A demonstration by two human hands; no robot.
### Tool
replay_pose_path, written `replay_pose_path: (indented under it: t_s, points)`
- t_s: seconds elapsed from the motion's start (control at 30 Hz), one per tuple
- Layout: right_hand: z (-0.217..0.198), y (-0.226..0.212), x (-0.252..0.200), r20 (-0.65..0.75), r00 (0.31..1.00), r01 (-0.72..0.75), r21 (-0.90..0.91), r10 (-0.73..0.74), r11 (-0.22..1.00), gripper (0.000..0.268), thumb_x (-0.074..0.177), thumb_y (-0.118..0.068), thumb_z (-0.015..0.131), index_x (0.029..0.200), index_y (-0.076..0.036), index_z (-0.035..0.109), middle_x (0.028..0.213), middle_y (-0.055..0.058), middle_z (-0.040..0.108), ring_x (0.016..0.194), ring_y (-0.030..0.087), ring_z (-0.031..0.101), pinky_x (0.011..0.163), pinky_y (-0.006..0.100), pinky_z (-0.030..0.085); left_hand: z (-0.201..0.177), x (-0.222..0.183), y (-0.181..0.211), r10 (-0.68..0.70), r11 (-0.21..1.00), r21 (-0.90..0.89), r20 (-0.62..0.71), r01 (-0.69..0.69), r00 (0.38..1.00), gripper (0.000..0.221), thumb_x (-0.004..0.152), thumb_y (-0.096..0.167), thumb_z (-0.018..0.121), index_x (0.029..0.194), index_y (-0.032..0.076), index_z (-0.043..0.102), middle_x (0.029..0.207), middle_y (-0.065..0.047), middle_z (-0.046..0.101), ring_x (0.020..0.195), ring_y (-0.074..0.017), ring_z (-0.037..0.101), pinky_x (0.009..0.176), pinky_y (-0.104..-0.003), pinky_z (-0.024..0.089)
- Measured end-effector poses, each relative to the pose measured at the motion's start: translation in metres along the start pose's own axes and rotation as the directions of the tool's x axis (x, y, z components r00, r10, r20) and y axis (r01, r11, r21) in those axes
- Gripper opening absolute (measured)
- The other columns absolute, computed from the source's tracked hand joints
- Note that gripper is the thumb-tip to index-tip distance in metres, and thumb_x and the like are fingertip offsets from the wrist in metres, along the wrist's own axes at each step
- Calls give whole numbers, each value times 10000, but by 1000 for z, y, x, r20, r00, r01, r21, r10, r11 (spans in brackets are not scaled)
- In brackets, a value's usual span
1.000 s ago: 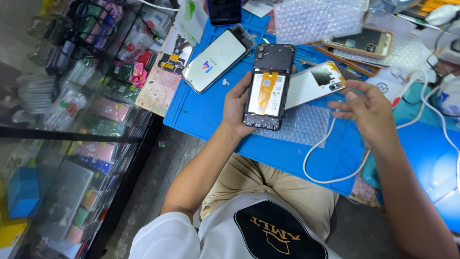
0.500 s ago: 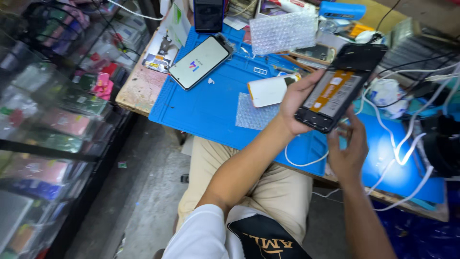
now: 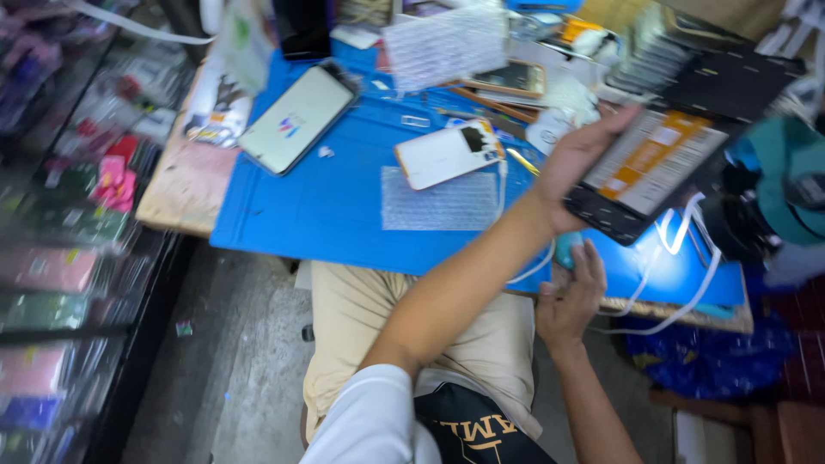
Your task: The person operates mobile phones on a blue mat, navigating through system menus and dialer screens, then handles a disassembled phone, removes its back cover, and wipes the interior with a cloth.
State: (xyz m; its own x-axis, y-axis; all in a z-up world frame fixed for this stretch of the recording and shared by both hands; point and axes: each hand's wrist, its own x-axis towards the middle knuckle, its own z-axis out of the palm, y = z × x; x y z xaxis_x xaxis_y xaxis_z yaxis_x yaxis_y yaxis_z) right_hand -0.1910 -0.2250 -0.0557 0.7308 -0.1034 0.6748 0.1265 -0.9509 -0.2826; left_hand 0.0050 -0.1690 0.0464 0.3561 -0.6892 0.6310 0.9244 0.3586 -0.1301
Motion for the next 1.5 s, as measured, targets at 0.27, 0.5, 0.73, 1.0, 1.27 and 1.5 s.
replay_pose_path:
  t_s: [0.27,0.5,0.73,1.0,1.27,1.5]
  points:
    - [1,20,-7,-66,998,7,26,-5,1000,693,1071,-571,420,1466,-4,476,1456,250,556,1378,421,546,1225,603,339,51,-98,88,118,687,413,-875,597,470,474,973,389,628,1272,21,647,1152,-149,738,924,-252,738,848,-391,608]
    - [-11,24,-10,-115,992,-48,49,53,998,715,1042,-614,499,1461,-36,465,1469,216,558,1373,386,561,1213,590,353,62,-118,116,402,197,297,-894,934,200,448,960,331,591,1297,41,641,1105,-108,748,888,-220,719,757,-347,575]
    - [-20,21,-43,-137,989,78,223,-48,972,606,1047,-474,619,1468,-65,468,1474,172,526,1366,387,560,1210,579,381,64,-104,121,430,-491,298,-734,819,525,443,1057,268,588,1378,-33,637,1194,-103,706,1012,-152,636,876,-278,507]
    - [6,18,-153,401,911,-177,181,91,967,402,874,-317,732,1210,-103,684,1345,92,595,1190,322,623,999,437,473,126,-125,19,317,-851,413,-88,325,944,269,1123,14,585,1374,-80,613,1249,-168,717,1140,-204,700,991,-300,565]
    - [15,8,-166,427,904,-113,267,-12,957,232,887,-217,720,1049,-52,743,1103,93,697,1095,295,633,1017,434,471,126,-244,-83,359,-896,329,140,299,923,242,1023,-68,600,1241,4,677,986,-108,663,836,-200,618,759,-308,506]
    - [21,-10,-146,432,902,-74,186,-14,980,222,910,-230,718,1046,-57,741,1079,95,705,1057,294,649,1014,422,482,60,-367,-69,715,-650,383,15,656,699,237,1007,-11,597,1222,35,685,957,-88,663,804,-149,643,643,-265,495]
